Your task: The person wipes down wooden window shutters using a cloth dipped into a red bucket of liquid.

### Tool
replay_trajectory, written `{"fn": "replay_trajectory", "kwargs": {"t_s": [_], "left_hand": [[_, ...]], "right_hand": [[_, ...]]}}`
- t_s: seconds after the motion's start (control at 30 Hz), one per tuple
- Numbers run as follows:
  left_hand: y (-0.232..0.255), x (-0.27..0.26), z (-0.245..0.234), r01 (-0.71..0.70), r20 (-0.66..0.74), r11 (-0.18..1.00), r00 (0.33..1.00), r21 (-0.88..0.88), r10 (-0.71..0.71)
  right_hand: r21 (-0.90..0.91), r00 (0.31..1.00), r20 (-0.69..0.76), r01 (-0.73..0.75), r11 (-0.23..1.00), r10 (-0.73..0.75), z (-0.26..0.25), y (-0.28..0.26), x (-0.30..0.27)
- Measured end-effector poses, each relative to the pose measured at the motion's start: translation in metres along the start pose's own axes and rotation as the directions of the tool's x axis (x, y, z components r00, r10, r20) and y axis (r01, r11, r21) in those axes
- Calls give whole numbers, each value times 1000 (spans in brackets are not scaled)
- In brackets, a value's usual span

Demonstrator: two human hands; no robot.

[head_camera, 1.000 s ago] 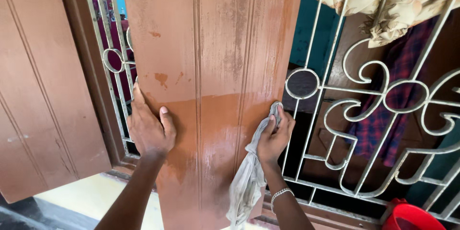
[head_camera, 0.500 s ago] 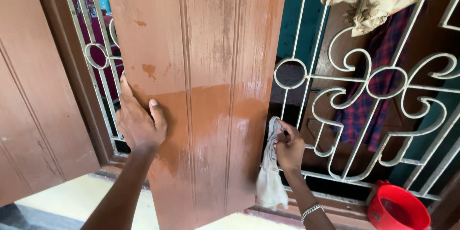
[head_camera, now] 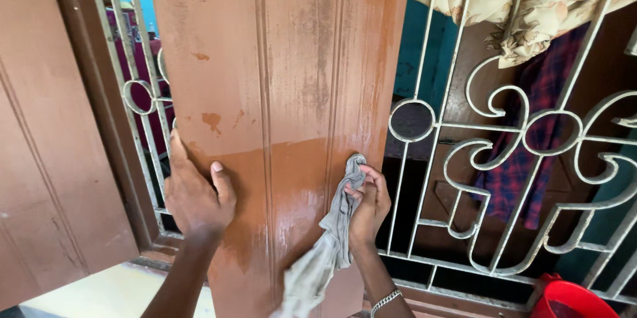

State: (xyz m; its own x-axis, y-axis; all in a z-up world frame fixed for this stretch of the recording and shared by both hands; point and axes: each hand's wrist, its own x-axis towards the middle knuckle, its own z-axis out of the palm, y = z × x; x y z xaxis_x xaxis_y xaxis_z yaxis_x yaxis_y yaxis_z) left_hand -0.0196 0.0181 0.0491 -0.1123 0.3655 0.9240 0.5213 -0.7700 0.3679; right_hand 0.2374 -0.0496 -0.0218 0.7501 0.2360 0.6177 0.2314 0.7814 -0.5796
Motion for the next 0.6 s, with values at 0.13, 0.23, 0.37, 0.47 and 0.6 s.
{"fn": "replay_trajectory", "kwargs": {"t_s": [0.13, 0.23, 0.37, 0.47, 0.6], "left_hand": [[-1, -1, 3, -58, -46, 998, 997, -14, 57], [-2, -1, 4, -109, -72, 994, 991, 7, 109], [1, -1, 0, -17, -29, 1000, 999, -23, 16], [4, 2, 0, -6, -26, 1000, 1000, -23, 5], [7, 1, -2, -56, -55, 998, 997, -24, 55]], "right_hand": [[24, 999, -26, -46, 999, 46, -2, 4, -1], [-88, 997, -66, 25, 996, -31, -2, 8, 1], [43, 999, 0, 38, 998, -38, -4, 12, 0], [-27, 984, 52, 172, 985, -170, -3, 12, -1], [-146, 952, 107, 301, 942, -288, 7, 16, -3]]}}
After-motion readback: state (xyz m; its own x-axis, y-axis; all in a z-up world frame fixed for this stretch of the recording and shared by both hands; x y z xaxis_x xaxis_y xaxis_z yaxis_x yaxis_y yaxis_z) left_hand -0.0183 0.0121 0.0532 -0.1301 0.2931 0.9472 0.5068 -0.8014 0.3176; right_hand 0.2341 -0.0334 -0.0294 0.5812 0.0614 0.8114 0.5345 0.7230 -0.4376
